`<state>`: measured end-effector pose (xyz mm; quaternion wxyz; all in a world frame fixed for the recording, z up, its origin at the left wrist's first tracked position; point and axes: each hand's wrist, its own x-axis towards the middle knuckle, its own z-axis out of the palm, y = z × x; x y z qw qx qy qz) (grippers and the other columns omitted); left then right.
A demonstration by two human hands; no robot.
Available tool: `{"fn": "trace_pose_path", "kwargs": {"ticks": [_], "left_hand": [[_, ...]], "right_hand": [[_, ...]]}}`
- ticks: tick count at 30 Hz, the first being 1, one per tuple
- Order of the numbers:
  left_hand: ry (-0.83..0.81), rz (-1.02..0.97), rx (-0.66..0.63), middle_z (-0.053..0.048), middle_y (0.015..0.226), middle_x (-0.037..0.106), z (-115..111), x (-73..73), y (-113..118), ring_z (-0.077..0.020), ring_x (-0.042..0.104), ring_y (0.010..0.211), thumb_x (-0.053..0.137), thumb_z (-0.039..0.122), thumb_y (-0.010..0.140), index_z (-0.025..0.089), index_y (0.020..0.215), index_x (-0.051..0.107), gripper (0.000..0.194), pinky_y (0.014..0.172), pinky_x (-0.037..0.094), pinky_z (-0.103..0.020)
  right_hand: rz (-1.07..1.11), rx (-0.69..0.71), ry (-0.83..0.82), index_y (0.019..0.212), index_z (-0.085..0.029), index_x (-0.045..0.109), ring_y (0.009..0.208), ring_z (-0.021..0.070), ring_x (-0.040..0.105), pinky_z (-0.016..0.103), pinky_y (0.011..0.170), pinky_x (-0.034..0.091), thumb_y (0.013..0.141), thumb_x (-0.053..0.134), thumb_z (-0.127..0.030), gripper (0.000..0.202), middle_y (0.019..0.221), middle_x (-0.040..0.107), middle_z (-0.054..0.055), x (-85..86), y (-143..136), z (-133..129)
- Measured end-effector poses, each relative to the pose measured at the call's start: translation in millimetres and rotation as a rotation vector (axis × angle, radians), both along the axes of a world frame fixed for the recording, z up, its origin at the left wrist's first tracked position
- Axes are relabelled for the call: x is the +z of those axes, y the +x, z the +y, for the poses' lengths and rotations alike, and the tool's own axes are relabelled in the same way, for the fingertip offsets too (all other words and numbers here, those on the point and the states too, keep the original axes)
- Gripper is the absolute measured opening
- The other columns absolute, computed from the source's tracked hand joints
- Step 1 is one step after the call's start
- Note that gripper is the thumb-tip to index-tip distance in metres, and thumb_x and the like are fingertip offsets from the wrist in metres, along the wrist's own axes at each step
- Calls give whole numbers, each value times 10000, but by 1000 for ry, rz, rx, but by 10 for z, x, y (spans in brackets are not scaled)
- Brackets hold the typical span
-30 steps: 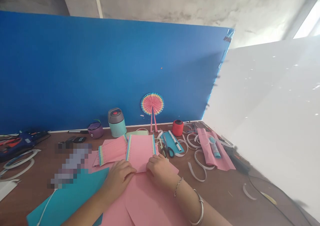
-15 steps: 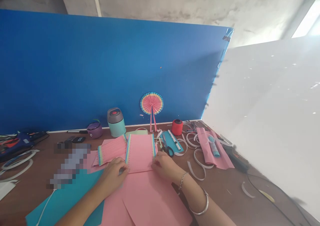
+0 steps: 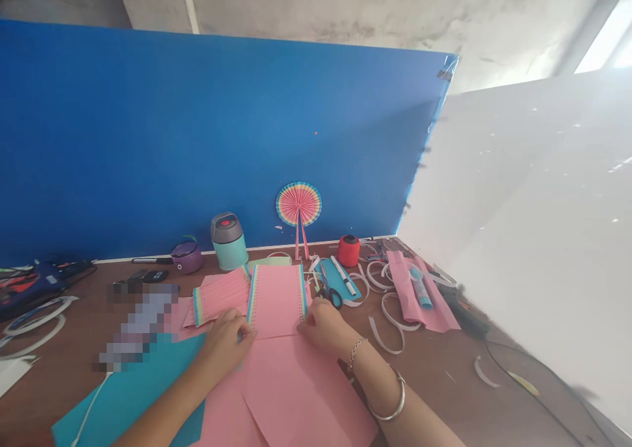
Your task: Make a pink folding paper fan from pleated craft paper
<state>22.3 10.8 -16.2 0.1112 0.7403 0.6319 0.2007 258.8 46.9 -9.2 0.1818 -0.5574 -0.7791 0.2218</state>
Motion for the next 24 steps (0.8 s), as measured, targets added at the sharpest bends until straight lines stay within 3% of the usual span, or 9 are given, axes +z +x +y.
{"fn": "trace_pose_path", "kwargs": {"ticks": [21, 24], "left_hand": [[-41, 26, 1, -29, 807, 539, -22, 77, 5, -210, 513, 862, 463, 205, 794, 192, 621, 487, 176, 732, 354, -325], [-11, 56, -2, -33, 836, 554, -53, 98, 26, -215, 509, 878, 470, 177, 791, 192, 711, 539, 107, 746, 359, -331]], "right_hand": [[-39, 57, 12, 584, -161, 483, 719, 148, 478, 249, 643, 359, 710, 556, -198, 150, 737, 505, 20, 23, 6, 7], [-68, 45, 22, 633, -152, 524, 736, 156, 485, 251, 645, 355, 716, 566, -191, 101, 756, 522, 33, 53, -7, -18]]}}
